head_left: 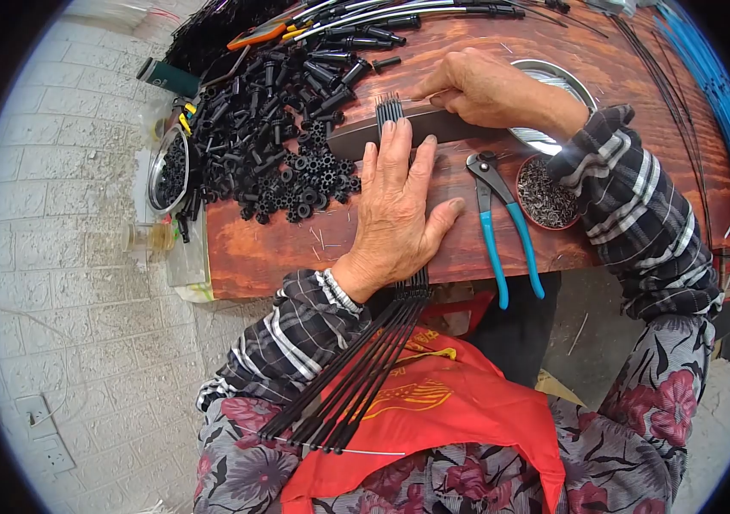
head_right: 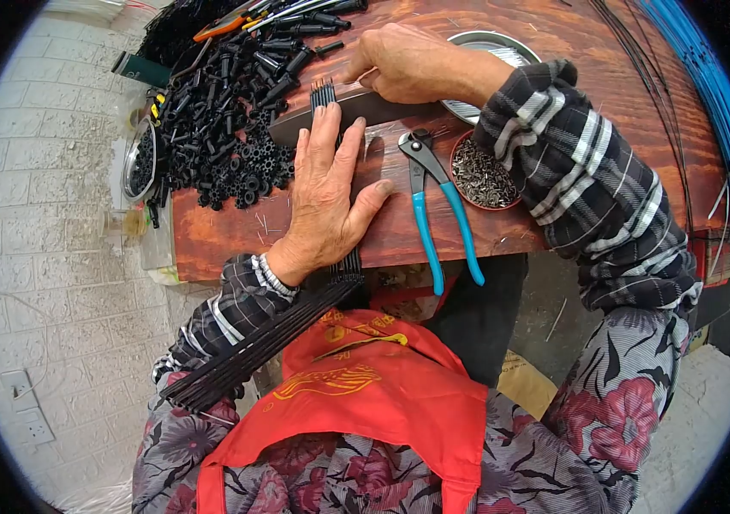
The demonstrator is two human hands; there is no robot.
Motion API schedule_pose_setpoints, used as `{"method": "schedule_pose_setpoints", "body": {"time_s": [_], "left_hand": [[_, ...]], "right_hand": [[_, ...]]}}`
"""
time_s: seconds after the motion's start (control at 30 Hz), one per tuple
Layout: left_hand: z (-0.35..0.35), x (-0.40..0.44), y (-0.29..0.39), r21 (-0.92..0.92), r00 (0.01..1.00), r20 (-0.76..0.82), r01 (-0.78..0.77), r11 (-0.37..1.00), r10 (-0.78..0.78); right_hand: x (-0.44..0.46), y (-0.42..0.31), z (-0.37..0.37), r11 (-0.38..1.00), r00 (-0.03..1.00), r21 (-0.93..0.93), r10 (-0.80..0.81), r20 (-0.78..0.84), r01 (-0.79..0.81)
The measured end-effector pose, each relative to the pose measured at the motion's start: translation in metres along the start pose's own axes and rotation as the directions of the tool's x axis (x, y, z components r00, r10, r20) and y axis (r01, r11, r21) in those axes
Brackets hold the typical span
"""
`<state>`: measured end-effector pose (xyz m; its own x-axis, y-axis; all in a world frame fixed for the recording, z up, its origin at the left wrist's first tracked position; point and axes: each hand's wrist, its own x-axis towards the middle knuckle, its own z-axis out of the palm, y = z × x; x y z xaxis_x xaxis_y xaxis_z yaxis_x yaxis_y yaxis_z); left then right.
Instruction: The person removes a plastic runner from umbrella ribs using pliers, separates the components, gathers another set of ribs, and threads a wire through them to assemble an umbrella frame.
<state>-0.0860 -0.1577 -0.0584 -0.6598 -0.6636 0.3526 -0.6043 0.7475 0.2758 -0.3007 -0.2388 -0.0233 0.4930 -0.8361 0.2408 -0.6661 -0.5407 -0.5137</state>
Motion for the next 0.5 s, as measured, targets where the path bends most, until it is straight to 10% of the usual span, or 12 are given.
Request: {"method": "schedule_pose_setpoints", "body": {"time_s": [0.5], "left_hand": [[-0.0009,0.0,0.0006,0.012,1.0,0.001,-0.005,1.0,0.005]], "right_hand": [[0.0001,-0.0009,0.0001,0.998,1.0,-0.057,-0.006,-0.028,0.004]]}}
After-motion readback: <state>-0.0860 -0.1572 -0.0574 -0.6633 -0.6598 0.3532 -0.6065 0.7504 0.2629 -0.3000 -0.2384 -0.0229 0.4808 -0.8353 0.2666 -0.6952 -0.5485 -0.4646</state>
